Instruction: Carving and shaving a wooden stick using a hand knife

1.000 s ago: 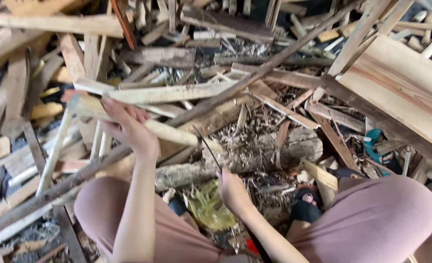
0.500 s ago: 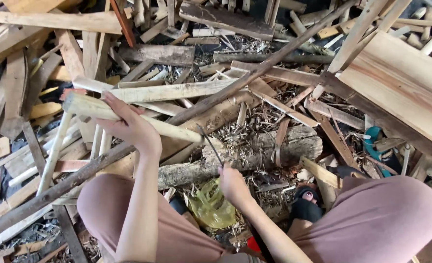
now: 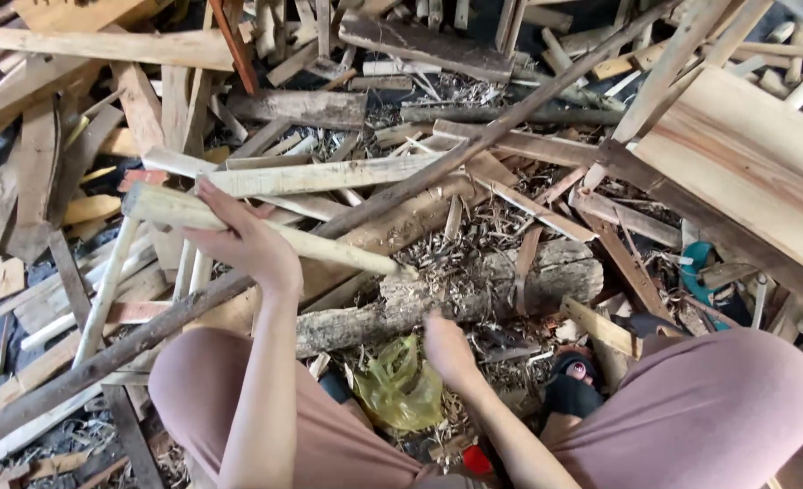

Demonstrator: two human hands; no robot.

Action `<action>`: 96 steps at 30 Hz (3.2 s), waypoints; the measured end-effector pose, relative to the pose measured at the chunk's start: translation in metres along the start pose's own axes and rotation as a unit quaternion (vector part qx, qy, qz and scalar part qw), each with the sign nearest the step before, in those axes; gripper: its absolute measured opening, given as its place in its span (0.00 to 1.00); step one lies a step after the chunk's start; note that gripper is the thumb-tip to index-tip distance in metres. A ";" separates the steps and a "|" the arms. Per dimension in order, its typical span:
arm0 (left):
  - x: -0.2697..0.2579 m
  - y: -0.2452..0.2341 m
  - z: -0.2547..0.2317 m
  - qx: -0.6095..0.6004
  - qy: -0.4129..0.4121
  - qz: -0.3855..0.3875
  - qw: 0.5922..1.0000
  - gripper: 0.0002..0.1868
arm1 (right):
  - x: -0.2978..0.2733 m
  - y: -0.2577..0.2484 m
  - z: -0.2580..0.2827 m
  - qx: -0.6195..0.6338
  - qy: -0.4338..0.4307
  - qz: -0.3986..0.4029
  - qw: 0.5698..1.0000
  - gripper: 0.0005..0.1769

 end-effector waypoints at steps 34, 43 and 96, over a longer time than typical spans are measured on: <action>0.015 0.005 0.050 -0.218 -0.011 0.190 0.957 0.21 | -0.004 0.012 -0.010 0.078 0.040 0.001 0.996 0.21; 0.012 0.006 0.045 -0.246 0.008 0.232 0.941 0.22 | 0.045 0.040 -0.083 0.065 0.060 -0.019 0.996 0.29; 0.068 -0.016 0.033 -0.714 -0.334 0.273 0.551 0.16 | -0.115 -0.075 0.035 0.548 -0.326 0.448 0.627 0.48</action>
Point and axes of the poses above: each hand's wrist, its own x-axis towards the middle knuckle, its own y-axis out of the palm, z = x × y, the point moved 4 cm from there along x, towards the middle knuckle, and after that the axes turned 3 degrees about x, right-handed, at the moved point
